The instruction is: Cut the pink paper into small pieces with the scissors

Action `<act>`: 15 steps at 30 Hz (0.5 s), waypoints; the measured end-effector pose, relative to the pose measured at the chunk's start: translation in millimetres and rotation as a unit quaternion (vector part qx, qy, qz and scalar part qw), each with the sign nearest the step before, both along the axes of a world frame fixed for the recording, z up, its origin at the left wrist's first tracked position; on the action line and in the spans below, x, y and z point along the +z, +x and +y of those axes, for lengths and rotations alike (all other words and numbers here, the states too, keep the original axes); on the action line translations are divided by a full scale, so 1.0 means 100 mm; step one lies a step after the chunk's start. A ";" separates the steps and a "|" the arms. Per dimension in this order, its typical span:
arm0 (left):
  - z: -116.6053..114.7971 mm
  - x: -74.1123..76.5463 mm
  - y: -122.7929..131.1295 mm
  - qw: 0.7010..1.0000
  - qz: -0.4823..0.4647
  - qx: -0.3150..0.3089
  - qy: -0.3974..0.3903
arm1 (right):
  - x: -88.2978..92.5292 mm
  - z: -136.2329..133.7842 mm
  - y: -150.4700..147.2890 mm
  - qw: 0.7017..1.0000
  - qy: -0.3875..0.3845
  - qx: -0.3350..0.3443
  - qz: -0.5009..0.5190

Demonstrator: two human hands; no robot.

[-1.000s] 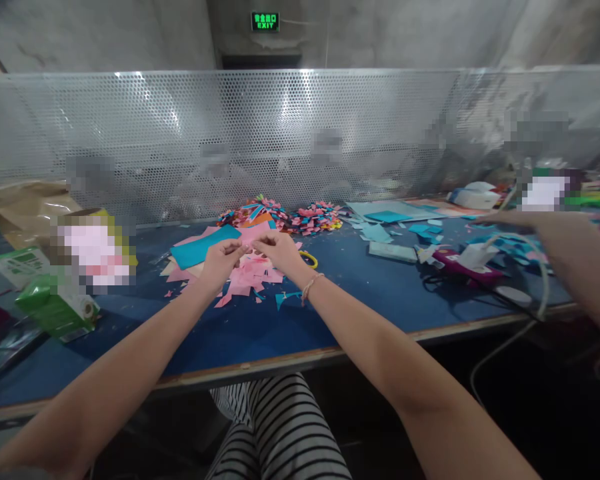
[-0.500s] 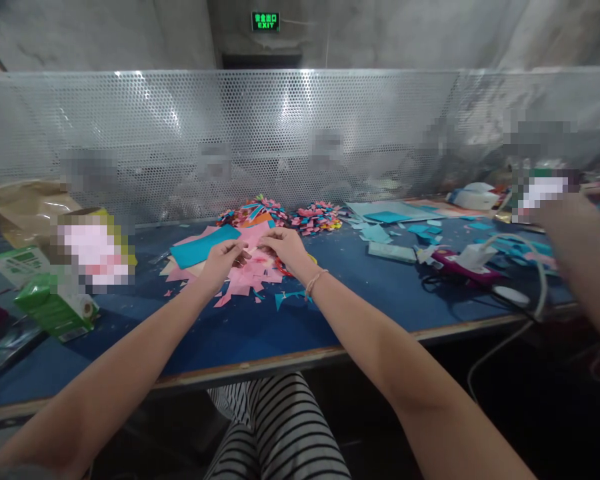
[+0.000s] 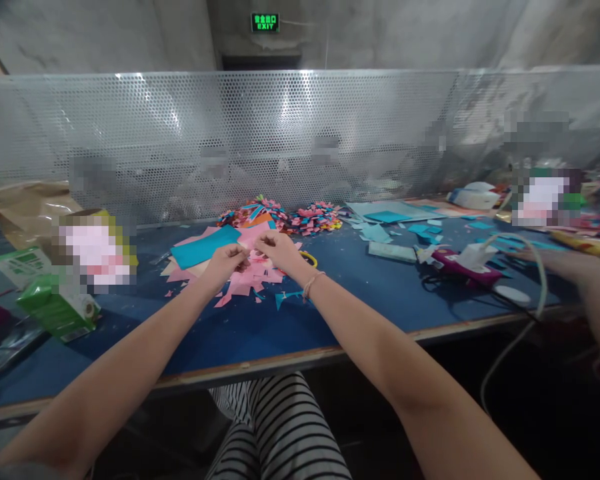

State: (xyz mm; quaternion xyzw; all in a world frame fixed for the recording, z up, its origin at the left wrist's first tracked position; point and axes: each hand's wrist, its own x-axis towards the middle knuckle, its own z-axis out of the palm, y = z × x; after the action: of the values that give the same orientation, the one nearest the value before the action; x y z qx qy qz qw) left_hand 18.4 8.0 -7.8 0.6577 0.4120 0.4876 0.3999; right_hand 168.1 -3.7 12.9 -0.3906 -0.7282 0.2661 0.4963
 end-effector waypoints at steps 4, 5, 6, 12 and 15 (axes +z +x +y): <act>-0.03 0.02 0.01 0.991 -0.059 0.015 -0.118 | -0.06 0.04 0.04 0.990 0.110 -0.049 -0.078; -0.05 0.03 0.02 0.985 -0.093 -0.004 -0.146 | -0.08 0.06 0.05 0.982 0.150 -0.058 -0.099; -0.08 0.05 0.03 0.977 -0.129 -0.029 -0.166 | -0.11 0.08 0.06 0.973 0.188 -0.062 -0.119; -0.09 0.08 0.06 0.966 -0.215 -0.036 -0.137 | -0.17 0.15 0.04 0.943 0.254 -0.017 -0.215; -0.03 0.05 0.02 0.977 -0.200 0.009 -0.080 | -0.17 0.17 0.09 0.931 0.222 -0.066 -0.283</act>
State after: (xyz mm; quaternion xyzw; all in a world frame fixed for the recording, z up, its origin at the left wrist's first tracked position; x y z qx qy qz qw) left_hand 20.7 4.6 -2.5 0.5093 0.3674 0.5785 0.5205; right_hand 177.6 13.8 -4.0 -0.3768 -0.8517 -0.0570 0.3598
